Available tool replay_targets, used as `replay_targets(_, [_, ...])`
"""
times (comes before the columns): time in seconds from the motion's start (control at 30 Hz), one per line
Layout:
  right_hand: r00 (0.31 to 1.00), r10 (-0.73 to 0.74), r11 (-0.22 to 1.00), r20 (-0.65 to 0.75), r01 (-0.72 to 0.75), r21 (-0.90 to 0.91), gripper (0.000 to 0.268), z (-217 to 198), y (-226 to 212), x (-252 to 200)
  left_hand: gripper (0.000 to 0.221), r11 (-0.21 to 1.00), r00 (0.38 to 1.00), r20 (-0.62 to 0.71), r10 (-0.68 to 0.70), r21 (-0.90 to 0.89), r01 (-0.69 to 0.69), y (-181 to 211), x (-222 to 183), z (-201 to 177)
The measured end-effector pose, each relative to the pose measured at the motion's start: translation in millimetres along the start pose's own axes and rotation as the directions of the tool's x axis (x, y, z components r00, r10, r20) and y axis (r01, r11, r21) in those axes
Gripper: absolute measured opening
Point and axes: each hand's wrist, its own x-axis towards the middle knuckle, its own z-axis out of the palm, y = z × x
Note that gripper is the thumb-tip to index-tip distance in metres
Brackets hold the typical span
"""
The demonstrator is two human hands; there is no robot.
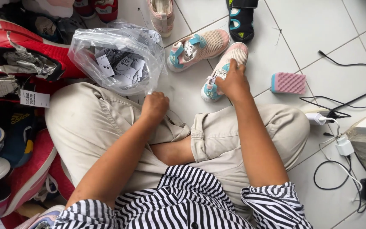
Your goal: Sorting through a large pile of various shoes on the floor to find matching pairs and attaching identification tags to them.
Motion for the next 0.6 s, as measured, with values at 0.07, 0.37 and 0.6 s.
replay_targets(0.07, [0.999, 0.025, 0.999, 0.039, -0.027, 0.044, 0.080, 3, 6, 5, 0.013, 1.000, 0.998, 0.057, 0.004, 0.022, -0.005, -11, -1, 5])
replay_targets(0.37, [0.996, 0.029, 0.991, 0.080, -0.039, 0.124, 0.075, -11, -25, -16, 0.015, 0.989, 0.968, 0.251, -0.003, 0.143, -0.034, -31, 8, 20])
replay_targets(0.6, [0.998, 0.029, 0.979, 0.048, -0.038, 0.201, 0.072, 30, -2, 0, 0.018, 0.989, 0.927, 0.356, -0.121, 0.122, 0.083, -32, 14, 15])
